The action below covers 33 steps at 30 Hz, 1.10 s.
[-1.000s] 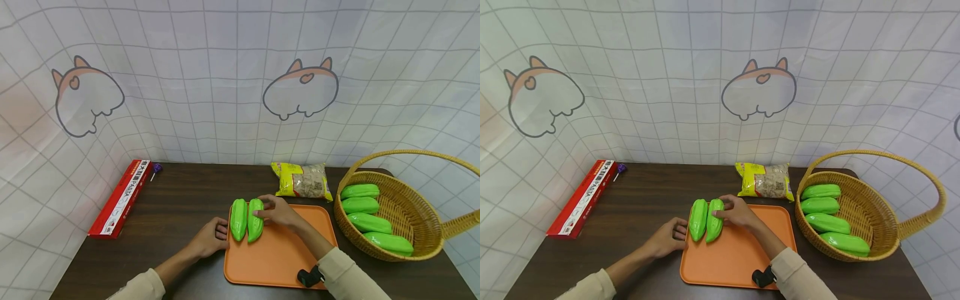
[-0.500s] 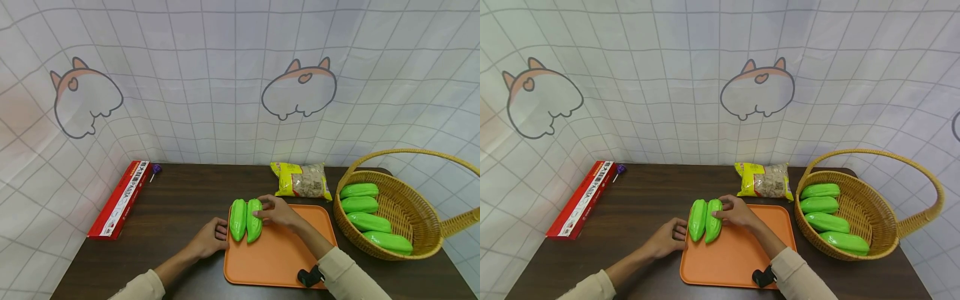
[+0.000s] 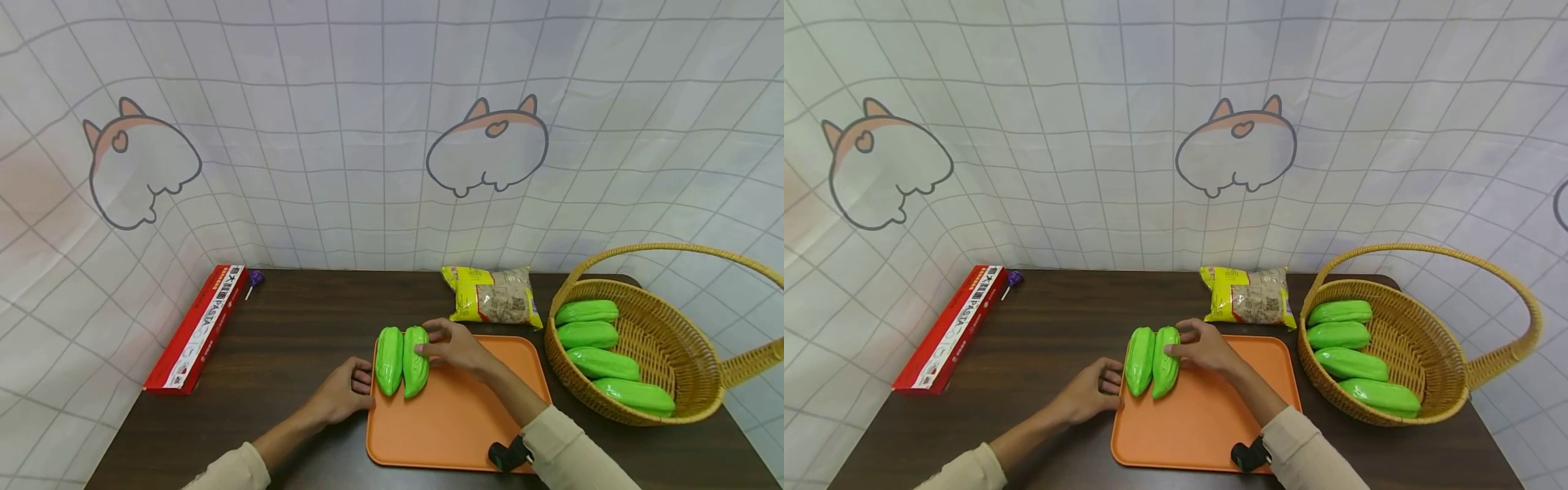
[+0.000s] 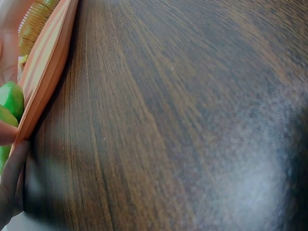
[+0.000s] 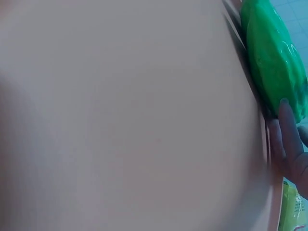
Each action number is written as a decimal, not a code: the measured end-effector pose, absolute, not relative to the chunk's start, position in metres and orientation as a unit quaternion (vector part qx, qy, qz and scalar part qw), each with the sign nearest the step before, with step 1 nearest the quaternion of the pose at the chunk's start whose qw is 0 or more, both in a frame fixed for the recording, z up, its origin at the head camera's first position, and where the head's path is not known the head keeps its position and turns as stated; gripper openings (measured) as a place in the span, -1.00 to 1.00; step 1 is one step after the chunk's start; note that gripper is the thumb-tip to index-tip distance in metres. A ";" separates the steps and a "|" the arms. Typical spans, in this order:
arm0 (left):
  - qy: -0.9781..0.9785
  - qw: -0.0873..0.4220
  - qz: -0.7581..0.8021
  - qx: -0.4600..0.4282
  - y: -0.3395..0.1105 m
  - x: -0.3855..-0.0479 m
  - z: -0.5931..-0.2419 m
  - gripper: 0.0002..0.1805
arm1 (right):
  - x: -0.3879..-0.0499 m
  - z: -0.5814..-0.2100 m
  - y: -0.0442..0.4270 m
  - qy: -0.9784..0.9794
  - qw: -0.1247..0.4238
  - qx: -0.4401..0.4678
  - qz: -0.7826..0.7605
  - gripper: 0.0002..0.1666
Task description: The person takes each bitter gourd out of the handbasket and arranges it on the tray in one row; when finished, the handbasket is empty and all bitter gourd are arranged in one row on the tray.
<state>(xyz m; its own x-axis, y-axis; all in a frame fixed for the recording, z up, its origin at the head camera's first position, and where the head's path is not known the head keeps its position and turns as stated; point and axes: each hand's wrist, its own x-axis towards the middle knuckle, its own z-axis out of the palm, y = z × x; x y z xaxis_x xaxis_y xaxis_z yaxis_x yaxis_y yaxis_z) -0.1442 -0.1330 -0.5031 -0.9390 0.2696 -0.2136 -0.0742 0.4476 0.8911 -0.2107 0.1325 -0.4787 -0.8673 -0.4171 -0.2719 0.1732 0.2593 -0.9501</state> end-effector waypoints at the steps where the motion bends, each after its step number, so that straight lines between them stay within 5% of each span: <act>1: 0.834 0.165 0.523 0.059 -0.133 -0.144 -0.503 -0.29 | -0.210 -0.478 0.133 0.756 0.242 -0.080 -0.603 -0.22; 33: 0.843 0.155 0.511 0.066 -0.132 -0.144 -0.503 -0.31 | -0.207 -0.421 0.205 0.825 0.237 -0.143 -0.493 -0.18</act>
